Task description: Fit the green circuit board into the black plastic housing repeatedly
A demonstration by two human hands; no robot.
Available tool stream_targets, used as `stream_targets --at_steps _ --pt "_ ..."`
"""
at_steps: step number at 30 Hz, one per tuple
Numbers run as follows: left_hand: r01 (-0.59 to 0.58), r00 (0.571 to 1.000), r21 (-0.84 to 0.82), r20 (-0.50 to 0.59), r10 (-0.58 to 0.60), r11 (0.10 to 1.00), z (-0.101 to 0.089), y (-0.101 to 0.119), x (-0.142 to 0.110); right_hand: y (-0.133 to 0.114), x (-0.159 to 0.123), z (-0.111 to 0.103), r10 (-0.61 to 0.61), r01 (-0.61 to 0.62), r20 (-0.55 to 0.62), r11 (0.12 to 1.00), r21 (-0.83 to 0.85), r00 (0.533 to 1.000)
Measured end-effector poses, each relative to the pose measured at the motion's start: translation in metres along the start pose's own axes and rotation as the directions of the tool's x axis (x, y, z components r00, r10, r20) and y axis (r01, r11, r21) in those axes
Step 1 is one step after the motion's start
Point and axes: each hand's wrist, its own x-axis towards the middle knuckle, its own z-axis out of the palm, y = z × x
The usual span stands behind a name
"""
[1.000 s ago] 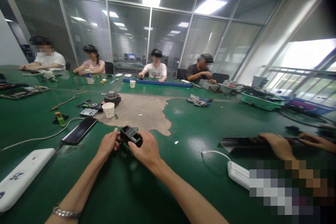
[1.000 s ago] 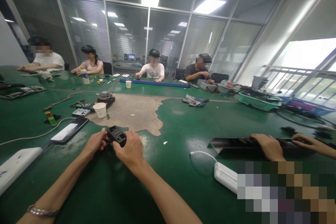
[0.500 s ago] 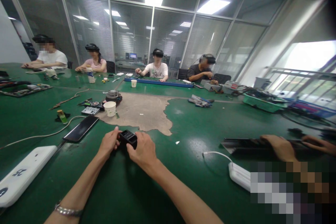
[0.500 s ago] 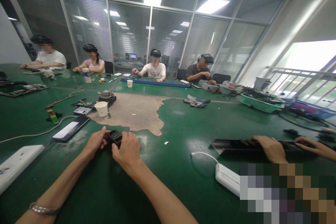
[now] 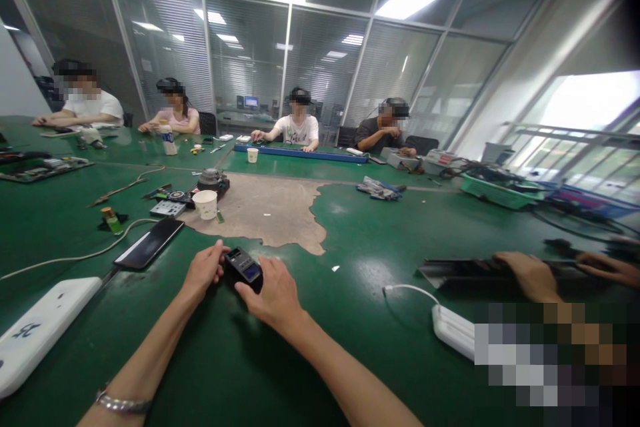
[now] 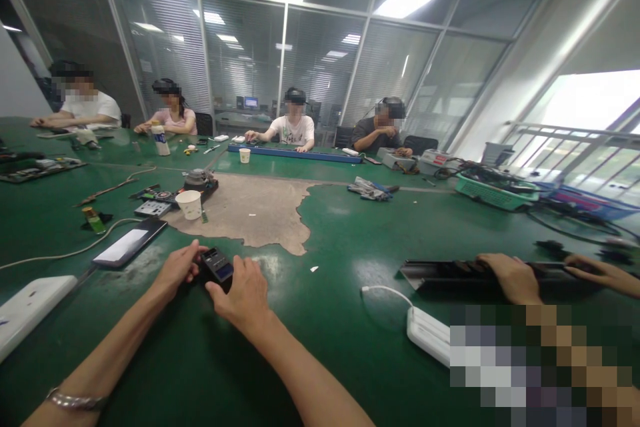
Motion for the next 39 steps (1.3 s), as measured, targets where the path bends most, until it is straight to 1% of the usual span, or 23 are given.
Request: stream_targets --at_steps 5,8,11,14,17,20,23,26,30,34,36,39 --pt "0.042 0.999 -0.023 -0.014 -0.042 0.999 0.0 0.002 -0.001 0.001 0.0 0.005 0.033 -0.034 0.022 0.999 0.04 0.999" --pt "0.041 0.999 -0.038 -0.004 -0.041 0.998 0.0 0.002 0.0 -0.002 0.004 0.004 0.029 -0.028 -0.007 0.994 0.108 1.0" --pt "0.036 0.999 -0.032 -0.013 -0.036 0.999 0.0 0.001 0.001 -0.006 0.014 -0.008 0.023 -0.01 -0.065 0.983 0.184 0.998" --pt "0.046 0.999 -0.016 -0.001 -0.046 0.999 -0.001 0.001 0.001 -0.003 0.028 -0.028 -0.005 0.034 -0.118 0.968 0.25 0.993" --pt "0.059 0.998 -0.008 0.021 -0.059 0.998 -0.002 0.002 0.0 0.014 0.039 -0.047 -0.005 0.044 -0.134 0.957 0.288 0.991" --pt "0.067 0.997 0.001 0.027 -0.067 0.998 -0.002 0.004 -0.001 0.041 0.038 -0.057 0.017 0.012 -0.097 0.957 0.289 0.995" --pt "0.066 0.997 -0.018 0.036 -0.065 0.998 -0.001 0.003 -0.001 0.068 0.025 -0.058 0.035 -0.018 -0.068 0.97 0.244 0.997" --pt "0.059 0.997 -0.042 0.042 -0.058 0.997 -0.001 0.0 0.0 0.084 0.011 -0.053 0.024 -0.015 -0.051 0.984 0.179 0.998" --pt "0.069 0.997 -0.046 0.038 -0.067 0.997 -0.002 -0.003 0.003 0.093 0.003 -0.047 0.016 -0.016 -0.006 0.992 0.126 1.0" --pt "0.096 0.994 -0.039 0.052 -0.094 0.995 -0.002 -0.002 0.005 0.096 -0.001 -0.045 0.044 -0.049 0.06 0.996 0.081 0.997" --pt "0.09 0.994 -0.037 0.058 -0.088 0.995 -0.002 -0.002 0.004 0.099 -0.003 -0.046 0.059 -0.063 0.057 0.996 0.067 0.997" --pt "0.076 0.995 -0.034 0.062 -0.074 0.997 0.0 -0.001 0.003 0.103 -0.005 -0.049 0.065 -0.066 0.014 0.994 0.093 0.998"
